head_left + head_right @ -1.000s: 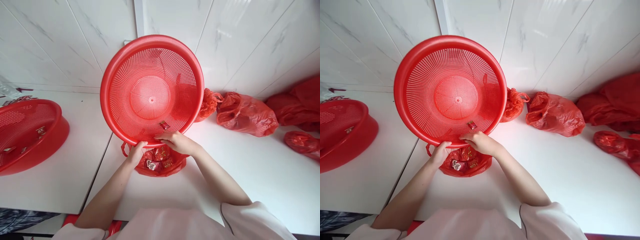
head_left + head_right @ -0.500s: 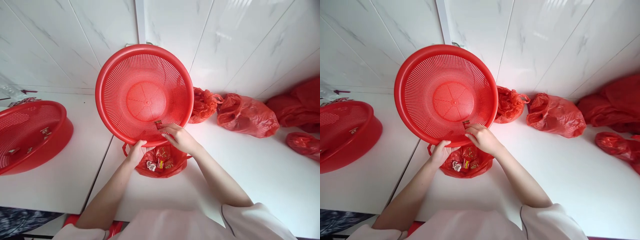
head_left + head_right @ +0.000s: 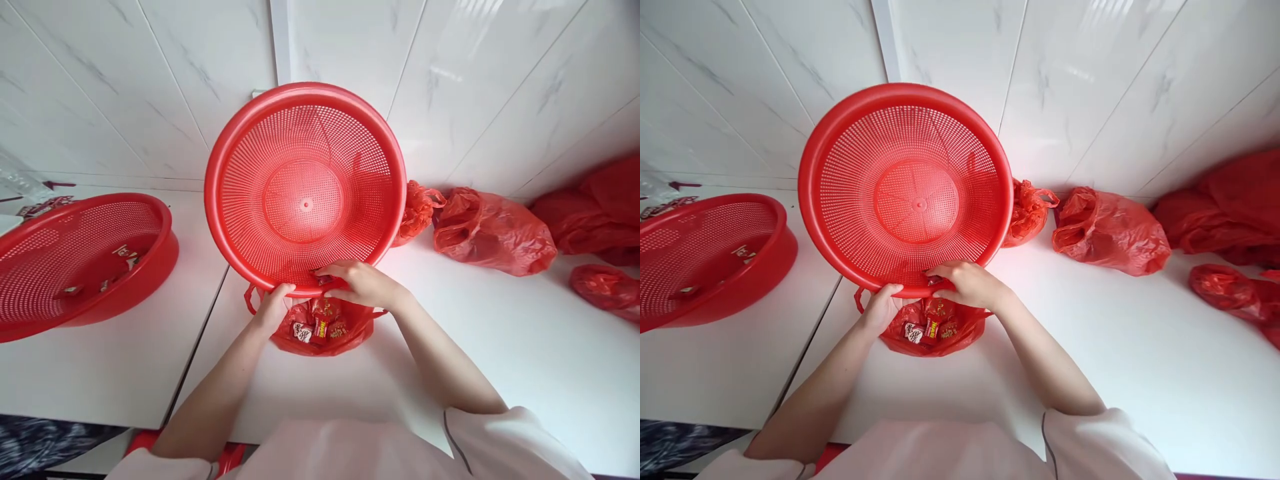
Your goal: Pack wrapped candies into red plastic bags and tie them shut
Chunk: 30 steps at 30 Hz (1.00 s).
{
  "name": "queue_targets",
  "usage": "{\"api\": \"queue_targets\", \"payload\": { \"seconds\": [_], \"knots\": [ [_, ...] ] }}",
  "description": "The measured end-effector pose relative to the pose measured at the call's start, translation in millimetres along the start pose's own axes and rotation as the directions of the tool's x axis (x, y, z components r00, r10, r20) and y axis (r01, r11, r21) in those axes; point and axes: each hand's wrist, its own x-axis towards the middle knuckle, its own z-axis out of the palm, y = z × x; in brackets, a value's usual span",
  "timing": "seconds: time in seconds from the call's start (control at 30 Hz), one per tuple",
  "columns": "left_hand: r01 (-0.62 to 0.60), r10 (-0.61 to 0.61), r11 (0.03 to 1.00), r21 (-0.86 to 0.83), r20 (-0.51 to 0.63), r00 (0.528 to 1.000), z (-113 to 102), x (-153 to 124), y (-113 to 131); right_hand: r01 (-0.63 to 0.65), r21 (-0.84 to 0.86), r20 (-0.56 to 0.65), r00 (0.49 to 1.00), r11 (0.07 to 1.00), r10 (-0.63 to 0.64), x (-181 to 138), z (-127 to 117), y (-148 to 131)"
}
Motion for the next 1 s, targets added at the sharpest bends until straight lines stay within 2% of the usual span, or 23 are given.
{"api": "queue_targets", "payload": {
  "seconds": [0.13, 0.3, 0.4, 0.57, 0.63, 0.7, 0.8, 0.87, 0.93, 1.0],
  "knots": [
    [-0.058, 0.059, 0.998, 0.012, -0.110, 0.992, -6, 2, 7, 0.077, 0.142, -0.072, 0.995, 0.987, -0.067, -4, -13, -10],
    [-0.075, 0.074, 0.997, -0.014, -0.088, 0.993, -17, 6, 13, 0.051, 0.244, -0.085, 0.996, 0.968, -0.031, -10, -22, -24],
    [-0.105, 0.101, 0.994, -0.021, -0.139, 0.985, -22, 7, 16, 0.025, 0.238, -0.089, 0.996, 0.971, -0.004, -9, -17, -29],
    [-0.168, 0.162, 0.985, -0.038, -0.127, 0.979, -23, 6, 25, 0.003, 0.199, -0.071, 0.997, 0.980, 0.012, -5, -3, -33],
    [-0.166, 0.158, 0.985, -0.046, -0.141, 0.977, -23, 4, 29, -0.031, 0.147, -0.064, 0.997, 0.989, 0.041, -4, 0, -31],
    [-0.138, 0.127, 0.989, -0.060, -0.154, 0.980, -22, 2, 32, -0.096, 0.070, -0.113, 0.988, 0.993, 0.103, -5, 1, -28],
    [-0.065, 0.058, 0.997, -0.051, -0.132, 0.990, -19, -3, 36, -0.177, -0.016, -0.280, 0.946, 0.984, 0.165, -3, 1, -19],
    [-0.030, 0.030, 1.000, -0.001, -0.078, 0.997, -17, -8, 41, -0.183, 0.002, -0.408, 0.897, 0.983, 0.168, -1, 2, -14],
    [0.007, -0.010, 0.995, 0.097, 0.032, 0.999, -18, -15, 47, -0.171, 0.052, -0.527, 0.832, 0.984, 0.173, 1, 3, -10],
    [0.021, -0.062, 0.964, 0.264, 0.146, 0.987, -20, -22, 56, -0.164, 0.095, -0.626, 0.757, 0.982, 0.187, 1, 2, -9]
  ]
}}
